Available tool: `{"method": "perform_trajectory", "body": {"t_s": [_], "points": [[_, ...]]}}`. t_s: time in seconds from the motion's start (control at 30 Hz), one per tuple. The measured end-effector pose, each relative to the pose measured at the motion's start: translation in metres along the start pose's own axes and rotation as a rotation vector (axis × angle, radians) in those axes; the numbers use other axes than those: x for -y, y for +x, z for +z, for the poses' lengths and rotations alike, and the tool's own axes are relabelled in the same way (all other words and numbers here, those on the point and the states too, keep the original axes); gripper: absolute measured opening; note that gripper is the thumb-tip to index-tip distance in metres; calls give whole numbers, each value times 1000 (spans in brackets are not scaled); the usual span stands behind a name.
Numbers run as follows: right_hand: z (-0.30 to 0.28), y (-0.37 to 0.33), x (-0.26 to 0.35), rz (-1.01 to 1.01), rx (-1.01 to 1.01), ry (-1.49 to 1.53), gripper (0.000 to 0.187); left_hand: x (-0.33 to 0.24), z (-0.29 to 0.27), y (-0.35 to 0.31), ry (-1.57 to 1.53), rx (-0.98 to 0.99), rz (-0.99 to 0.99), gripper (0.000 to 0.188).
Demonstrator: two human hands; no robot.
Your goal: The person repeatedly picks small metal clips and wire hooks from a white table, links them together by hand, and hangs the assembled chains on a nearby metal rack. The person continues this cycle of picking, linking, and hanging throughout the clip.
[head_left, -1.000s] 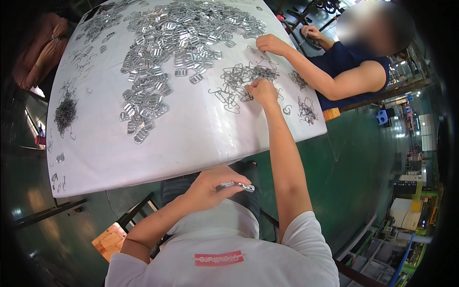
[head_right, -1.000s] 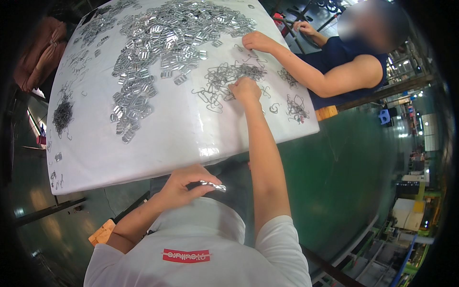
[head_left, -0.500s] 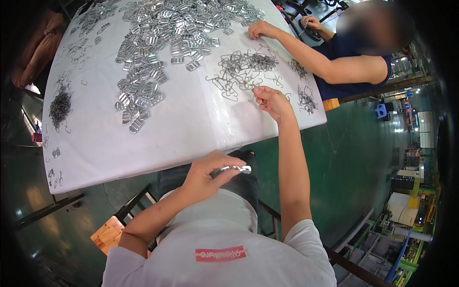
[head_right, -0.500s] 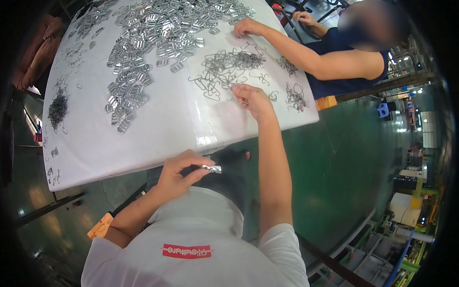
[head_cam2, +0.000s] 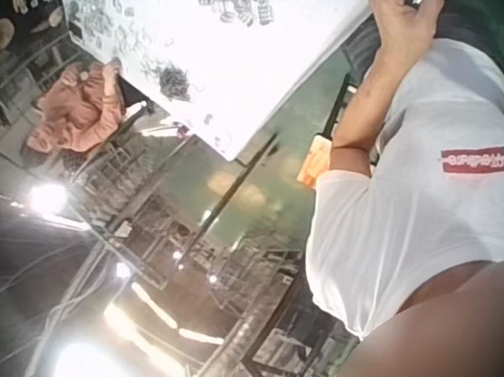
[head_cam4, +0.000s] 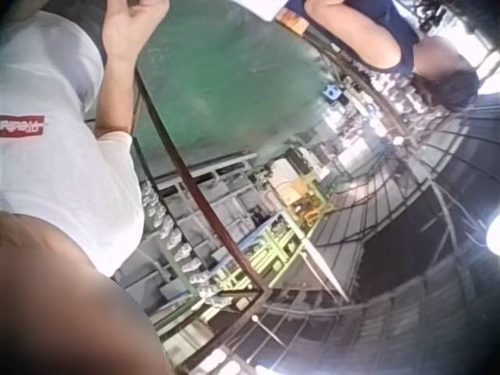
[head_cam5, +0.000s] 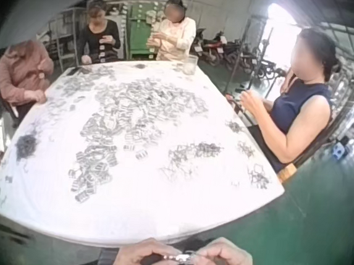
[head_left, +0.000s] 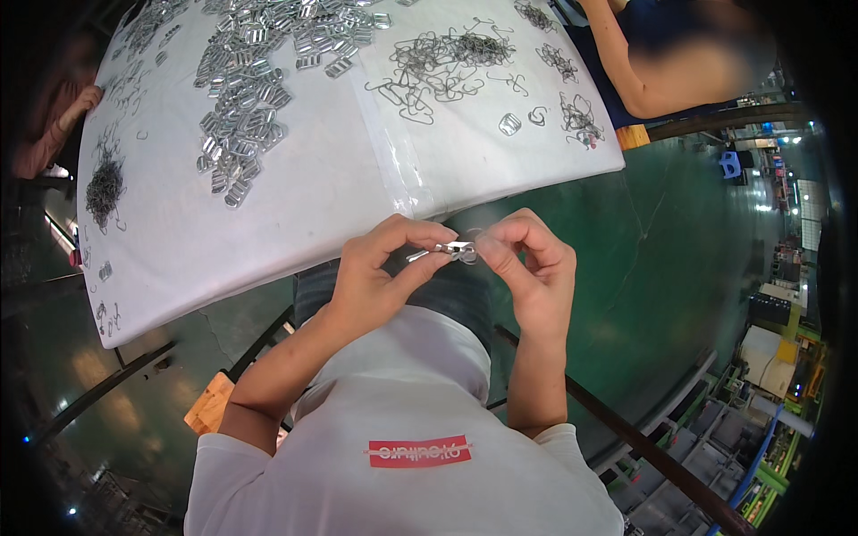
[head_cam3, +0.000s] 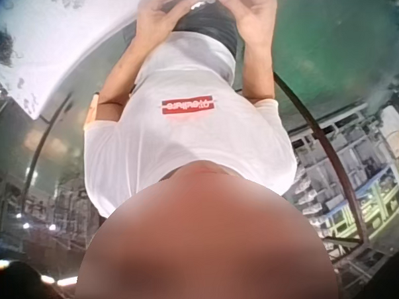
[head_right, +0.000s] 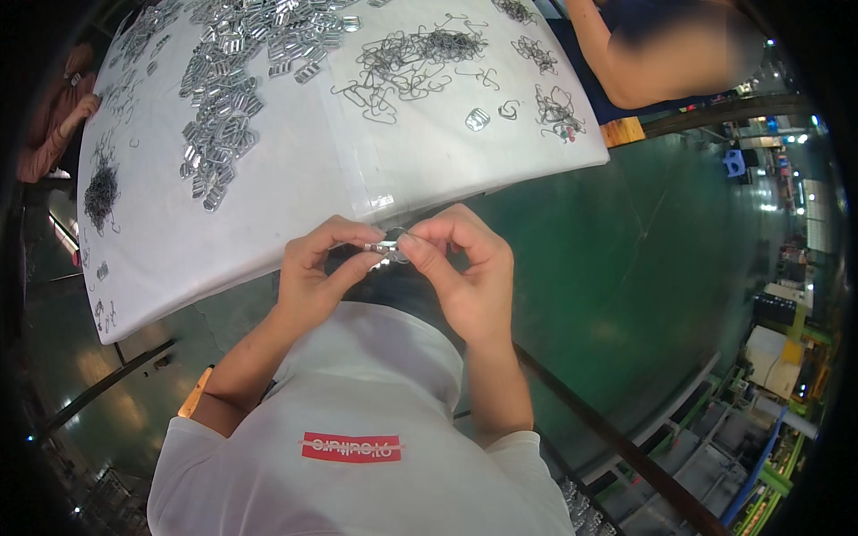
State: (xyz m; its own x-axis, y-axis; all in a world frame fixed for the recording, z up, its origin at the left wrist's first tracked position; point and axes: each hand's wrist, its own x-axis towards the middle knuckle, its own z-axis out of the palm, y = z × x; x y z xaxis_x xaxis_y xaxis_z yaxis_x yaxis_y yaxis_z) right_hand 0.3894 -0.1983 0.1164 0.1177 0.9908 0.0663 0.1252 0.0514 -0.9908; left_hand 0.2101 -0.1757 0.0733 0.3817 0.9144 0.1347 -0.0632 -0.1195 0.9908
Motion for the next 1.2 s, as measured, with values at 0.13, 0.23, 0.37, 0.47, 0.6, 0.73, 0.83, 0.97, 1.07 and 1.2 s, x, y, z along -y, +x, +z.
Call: {"method": "perform_trajectory", "body": {"t_s": [0.13, 0.23, 0.37, 0.47, 0.6, 0.73, 0.83, 0.97, 1.07, 1.2], "points": [[6, -10, -1, -146, -121, -180, 8, -2, 3, 0, 0, 2, -5, 22], [11, -15, -4, -224, -195, -254, 8, -2, 4, 0, -9, -5, -16, 21], [16, -17, -13, -250, -211, -115, 7, -2, 5, -1, -35, 7, -60, 20], [18, -16, -20, -207, -193, 77, 6, 0, 4, 2, -71, -13, -12, 20], [20, -14, -27, -153, -146, 239, 4, 3, 0, 3, -93, 6, -9, 20], [23, -14, -31, -98, -146, 332, 4, 5, -5, 4, -108, 6, -1, 21], [26, -10, -35, -368, -192, 131, 6, 6, -4, 5, -164, -10, -19, 20], [30, -9, -36, -279, -205, 243, 6, 8, -4, 6, -207, -3, -9, 20], [28, -7, -34, -137, -167, 289, 5, 9, -11, 6, -34, 33, 54, 20], [31, -6, -34, -116, -158, 237, 5, 14, -24, 3, 47, -31, 81, 20]]}}
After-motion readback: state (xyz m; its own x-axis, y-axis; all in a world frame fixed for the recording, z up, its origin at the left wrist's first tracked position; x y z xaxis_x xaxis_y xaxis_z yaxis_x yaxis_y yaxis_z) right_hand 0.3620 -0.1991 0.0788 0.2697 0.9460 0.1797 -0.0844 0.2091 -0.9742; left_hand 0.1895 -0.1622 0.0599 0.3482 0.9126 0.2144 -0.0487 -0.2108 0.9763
